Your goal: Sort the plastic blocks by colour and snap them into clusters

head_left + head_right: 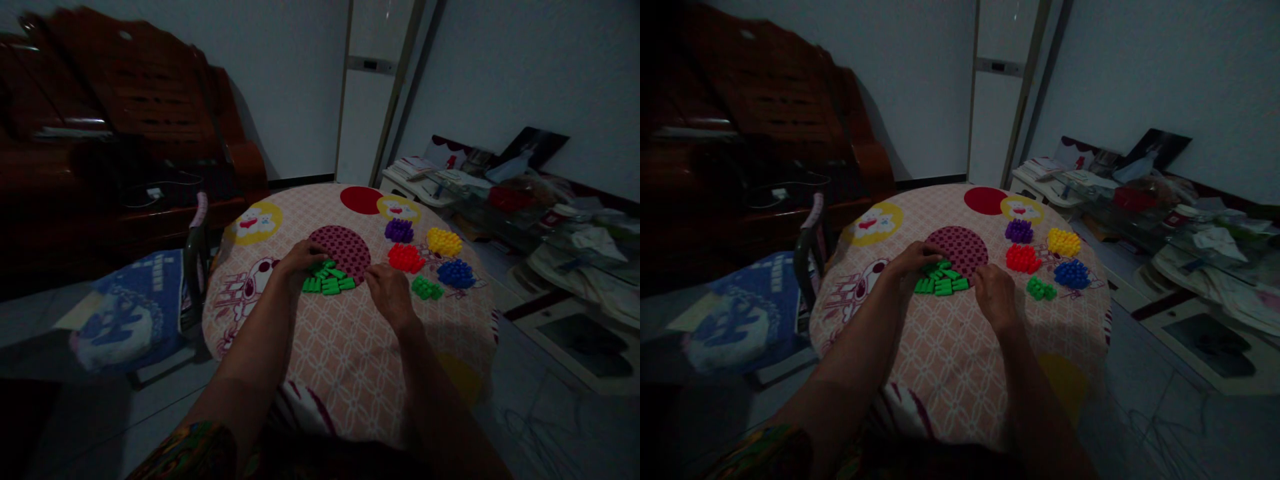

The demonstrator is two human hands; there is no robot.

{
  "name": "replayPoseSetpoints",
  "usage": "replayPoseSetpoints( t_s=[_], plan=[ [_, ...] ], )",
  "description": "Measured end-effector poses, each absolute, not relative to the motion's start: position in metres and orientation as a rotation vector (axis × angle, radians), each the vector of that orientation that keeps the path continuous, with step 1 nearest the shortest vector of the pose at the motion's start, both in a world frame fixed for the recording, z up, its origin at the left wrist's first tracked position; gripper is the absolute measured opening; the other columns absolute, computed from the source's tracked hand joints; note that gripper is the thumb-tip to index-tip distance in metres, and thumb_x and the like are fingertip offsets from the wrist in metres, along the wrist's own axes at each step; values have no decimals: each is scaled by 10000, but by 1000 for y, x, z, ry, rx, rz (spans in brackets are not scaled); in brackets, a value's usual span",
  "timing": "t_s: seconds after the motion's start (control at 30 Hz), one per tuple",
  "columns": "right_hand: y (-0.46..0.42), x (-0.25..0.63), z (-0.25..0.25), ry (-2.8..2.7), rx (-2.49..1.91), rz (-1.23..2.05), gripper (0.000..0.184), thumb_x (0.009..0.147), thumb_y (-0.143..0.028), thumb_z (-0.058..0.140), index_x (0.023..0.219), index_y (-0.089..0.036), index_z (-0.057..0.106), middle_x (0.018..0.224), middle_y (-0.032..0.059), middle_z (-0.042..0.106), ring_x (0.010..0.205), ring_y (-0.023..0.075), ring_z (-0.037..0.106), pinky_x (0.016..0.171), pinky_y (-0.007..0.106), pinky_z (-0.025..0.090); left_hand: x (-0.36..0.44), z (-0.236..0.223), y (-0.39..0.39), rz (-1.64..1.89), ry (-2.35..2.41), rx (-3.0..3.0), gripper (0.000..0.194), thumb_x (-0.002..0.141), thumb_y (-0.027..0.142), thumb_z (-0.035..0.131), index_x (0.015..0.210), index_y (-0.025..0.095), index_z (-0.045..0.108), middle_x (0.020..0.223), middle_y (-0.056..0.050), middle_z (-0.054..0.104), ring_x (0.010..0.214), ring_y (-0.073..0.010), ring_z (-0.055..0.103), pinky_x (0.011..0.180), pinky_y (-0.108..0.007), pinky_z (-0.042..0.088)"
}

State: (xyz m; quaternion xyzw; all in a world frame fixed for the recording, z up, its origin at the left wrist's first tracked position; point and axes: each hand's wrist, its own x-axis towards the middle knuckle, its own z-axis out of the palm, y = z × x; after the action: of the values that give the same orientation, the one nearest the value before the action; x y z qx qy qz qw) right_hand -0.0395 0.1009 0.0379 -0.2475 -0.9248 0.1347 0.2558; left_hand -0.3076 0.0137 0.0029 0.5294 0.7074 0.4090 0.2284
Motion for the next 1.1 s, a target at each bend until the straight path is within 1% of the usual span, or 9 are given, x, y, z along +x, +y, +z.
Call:
replayPoseSetpoints(
  t_s=[0.17,0.23,0.33,0.47,0.57,0.7,0.9,1.0,1.1],
  plan=[
    [85,-94,21,-2712,-637,287,218,946,-297,587,1084,-165,692,1089,125,705,1035,229,611,873,317,439,-303,7,12,1138,1793,1413,489,639,466,792,1021,160,799,987,-79,777,880,-221,681,809,-324,540],
    [84,-103,18,-2806,-685,298,212,956,-275,566,1081,-167,699,1100,130,706,1037,229,617,850,310,439,-303,7,12,1127,1763,1414,485,619,446,810,1014,165,801,987,-79,777,880,-221,679,810,-325,539],
    [90,-97,19,-2842,-782,355,236,981,-260,500,1042,-179,712,1069,128,720,1002,223,636,804,296,432,-304,4,14,1153,1749,1388,451,649,444,785,998,159,803,958,-83,778,855,-216,676,789,-326,539],
    [102,-68,21,-2826,-732,359,220,931,-199,518,1035,-196,711,1044,109,737,960,214,646,780,279,410,-305,1,15,1187,1733,1358,452,655,450,785,997,155,804,953,-83,781,844,-214,679,784,-330,542],
    [111,-48,21,-2801,-725,423,223,859,-179,560,1020,-204,712,966,86,745,874,203,652,728,269,398,-306,1,15,1197,1741,1351,452,653,456,797,996,162,806,963,-79,781,849,-215,683,786,-333,546],
    [120,-26,19,-2633,-876,555,283,821,-234,568,1066,-229,709,821,35,722,716,175,621,646,258,388,-306,2,14,1186,1764,1354,459,639,467,815,991,172,810,965,-82,782,862,-222,682,771,-329,551],
    [132,25,15,-2399,-971,586,207,760,-277,568,931,-208,661,619,-16,609,575,150,546,595,253,388,-304,5,13,1178,1782,1321,479,642,470,813,1023,180,804,942,-68,776,799,-206,673,717,-313,543],
    [141,56,14,-2256,-971,606,161,734,-323,569,830,-208,627,572,-24,579,552,145,552,601,255,409,-304,5,13,1161,1801,1325,440,643,436,808,1005,185,807,955,-70,779,806,-207,673,733,-321,544],
    [151,80,13,-2142,-1057,602,163,707,-353,571,779,-213,613,557,-26,583,522,142,551,573,256,402,-305,4,14,1142,1814,1318,430,652,429,796,1011,192,804,958,-68,780,808,-211,674,731,-326,546]
  ],
)
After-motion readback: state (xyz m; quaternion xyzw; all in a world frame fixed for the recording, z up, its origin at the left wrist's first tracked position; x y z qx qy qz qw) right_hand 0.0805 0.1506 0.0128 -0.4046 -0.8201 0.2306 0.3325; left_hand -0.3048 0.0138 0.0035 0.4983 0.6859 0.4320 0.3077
